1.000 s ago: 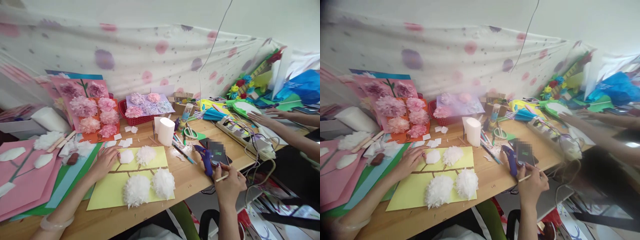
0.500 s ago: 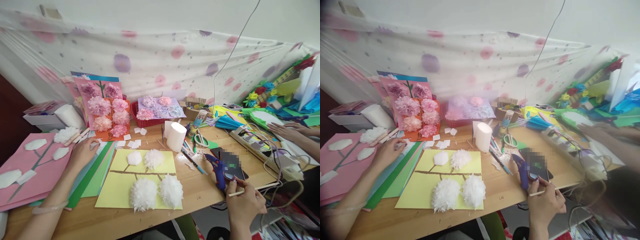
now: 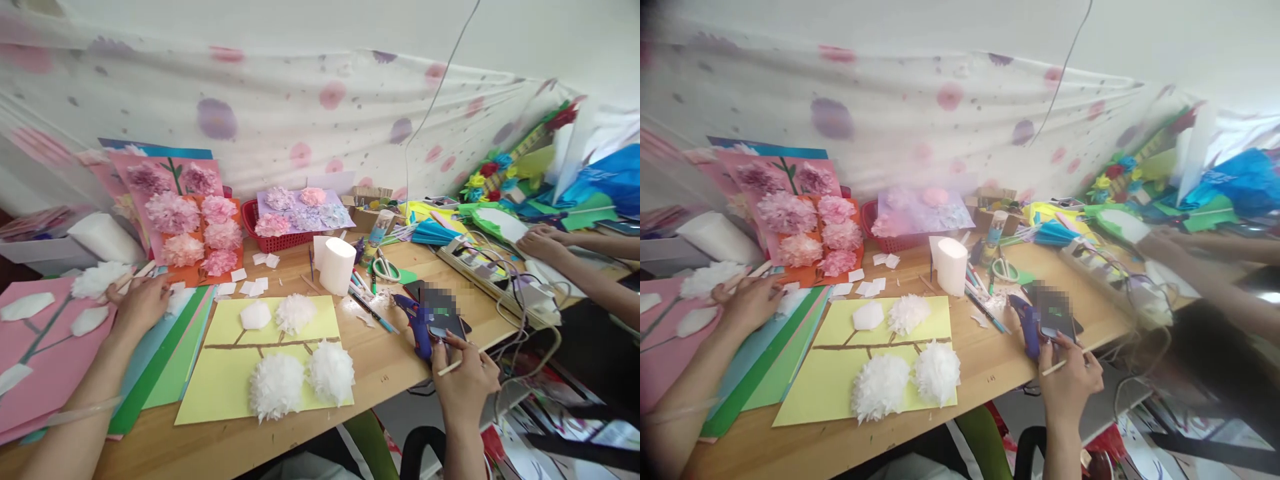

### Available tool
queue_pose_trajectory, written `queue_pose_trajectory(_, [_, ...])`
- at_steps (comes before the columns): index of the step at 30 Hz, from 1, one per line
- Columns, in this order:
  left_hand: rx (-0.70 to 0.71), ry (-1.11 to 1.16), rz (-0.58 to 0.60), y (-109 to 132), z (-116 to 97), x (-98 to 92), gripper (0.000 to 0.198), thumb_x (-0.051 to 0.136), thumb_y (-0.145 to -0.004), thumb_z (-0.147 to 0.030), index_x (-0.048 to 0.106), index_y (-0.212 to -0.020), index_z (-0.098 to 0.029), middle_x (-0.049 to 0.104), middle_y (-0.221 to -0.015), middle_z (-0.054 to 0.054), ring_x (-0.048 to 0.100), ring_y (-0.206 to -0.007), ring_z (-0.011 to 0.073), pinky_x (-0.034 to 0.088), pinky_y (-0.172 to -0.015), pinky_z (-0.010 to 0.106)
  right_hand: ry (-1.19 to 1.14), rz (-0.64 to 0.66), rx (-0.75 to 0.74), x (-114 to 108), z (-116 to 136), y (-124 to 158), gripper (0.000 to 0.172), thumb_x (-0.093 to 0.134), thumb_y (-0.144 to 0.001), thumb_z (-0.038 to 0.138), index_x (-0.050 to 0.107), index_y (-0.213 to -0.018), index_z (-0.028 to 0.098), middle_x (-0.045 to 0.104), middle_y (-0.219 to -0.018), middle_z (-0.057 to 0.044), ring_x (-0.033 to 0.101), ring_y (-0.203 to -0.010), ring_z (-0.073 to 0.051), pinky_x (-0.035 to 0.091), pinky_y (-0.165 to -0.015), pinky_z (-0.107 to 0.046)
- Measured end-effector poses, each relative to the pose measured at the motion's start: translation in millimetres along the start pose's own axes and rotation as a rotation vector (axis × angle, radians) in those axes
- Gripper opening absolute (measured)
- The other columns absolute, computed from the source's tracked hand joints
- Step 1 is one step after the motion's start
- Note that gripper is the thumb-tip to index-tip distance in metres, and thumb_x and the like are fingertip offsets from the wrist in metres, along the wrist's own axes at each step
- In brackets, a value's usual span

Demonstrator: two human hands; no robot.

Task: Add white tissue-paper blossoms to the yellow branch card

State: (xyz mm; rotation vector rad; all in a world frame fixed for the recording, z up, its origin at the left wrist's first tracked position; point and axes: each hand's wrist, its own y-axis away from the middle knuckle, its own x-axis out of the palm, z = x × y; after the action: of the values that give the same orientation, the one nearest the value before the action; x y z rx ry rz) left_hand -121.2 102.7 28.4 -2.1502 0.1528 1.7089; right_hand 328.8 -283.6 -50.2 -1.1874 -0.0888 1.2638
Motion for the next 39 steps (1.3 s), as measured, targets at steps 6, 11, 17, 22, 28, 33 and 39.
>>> queue_pose_trajectory(6, [-0.041, 0.066, -0.043, 1.7, -16.7, -7.1, 0.035, 0.045, -0.088, -0.034, 0.058, -0.115, -0.015, 0.074, -0.104, 0.011, 0.063, -0.112, 0.0318, 0.043, -0.101, 0.047, -0.01, 0.015, 0.005, -0.9, -2.3, 2.9, 0.03, 0.055, -0.081, 0.044, 0.065, -0.093, 0.018, 0.071, -0.1, -0.015, 0.055, -0.101, -0.033, 0.037, -0.092, -0.049])
queue_pose_trajectory(11, [-0.064, 0.501, 0.014, 5.7, -30.6, 1.3, 0.037, 0.057, -0.078, -0.036, 0.057, -0.111, -0.019, 0.072, -0.101, 0.007, 0.068, -0.093, 0.0242, 0.053, -0.091, 0.037, 0.0, 0.014, 0.023, 0.9, -4.4, 3.0, 0.032, 0.054, -0.08, 0.044, 0.066, -0.093, 0.018, 0.07, -0.098, -0.015, 0.054, -0.097, -0.033, 0.038, -0.089, -0.046])
queue_pose_trajectory(17, [-0.019, 0.725, 0.146, 14.2, -50.2, 11.7, 0.053, 0.068, -0.068, -0.054, 0.061, -0.106, -0.017, 0.07, -0.097, 0.008, 0.068, -0.09, 0.0256, 0.055, -0.086, 0.04, 0.0, 0.024, 0.026, 0.6, -4.4, 3.3, 0.031, 0.053, -0.08, 0.043, 0.066, -0.094, 0.019, 0.069, -0.098, -0.015, 0.053, -0.098, -0.034, 0.037, -0.088, -0.048])
queue_pose_trajectory(22, [-0.007, 0.789, 0.206, 17.3, -61.0, 18.2, 0.057, 0.072, -0.06, -0.062, 0.063, -0.097, -0.019, 0.071, -0.085, 0.006, 0.069, -0.086, 0.0276, 0.057, -0.081, 0.043, 0.004, 0.021, 0.019, 0.7, -4.7, 3.2, 0.029, 0.054, -0.079, 0.041, 0.065, -0.093, 0.018, 0.069, -0.097, -0.015, 0.053, -0.097, -0.034, 0.038, -0.086, -0.048])
queue_pose_trajectory(28, [0.009, 0.759, 0.244, 16.9, -58.5, 29.9, 0.057, 0.066, -0.064, -0.062, 0.067, -0.099, -0.017, 0.071, -0.091, 0.009, 0.07, -0.082, 0.0262, 0.058, -0.071, 0.038, 0.012, 0.003, -0.011, 1.5, -5.8, 2.1, 0.029, 0.054, -0.08, 0.041, 0.066, -0.092, 0.018, 0.072, -0.092, -0.014, 0.056, -0.095, -0.034, 0.041, -0.086, -0.047])
queue_pose_trajectory(33, [0.056, 0.64, 0.208, 15.4, -63.8, 25.7, 0.053, 0.058, -0.07, -0.064, 0.07, -0.096, -0.019, 0.075, -0.097, 0.009, 0.068, -0.08, 0.0251, 0.055, -0.076, 0.037, 0.025, -0.002, 0.003, 1.7, -4.6, 2.6, 0.029, 0.054, -0.079, 0.042, 0.066, -0.092, 0.018, 0.072, -0.094, -0.014, 0.056, -0.097, -0.035, 0.04, -0.086, -0.047])
queue_pose_trajectory(39, [0.161, 0.531, 0.164, 16.3, -78.3, 21.0, 0.046, 0.055, -0.074, -0.059, 0.073, -0.091, -0.021, 0.075, -0.101, 0.009, 0.066, -0.08, 0.0242, 0.054, -0.079, 0.037, 0.004, 0.001, 0.003, 1.6, -3.8, 2.2, 0.026, 0.054, -0.078, 0.04, 0.065, -0.089, 0.019, 0.072, -0.092, -0.012, 0.055, -0.096, -0.034, 0.039, -0.086, -0.046])
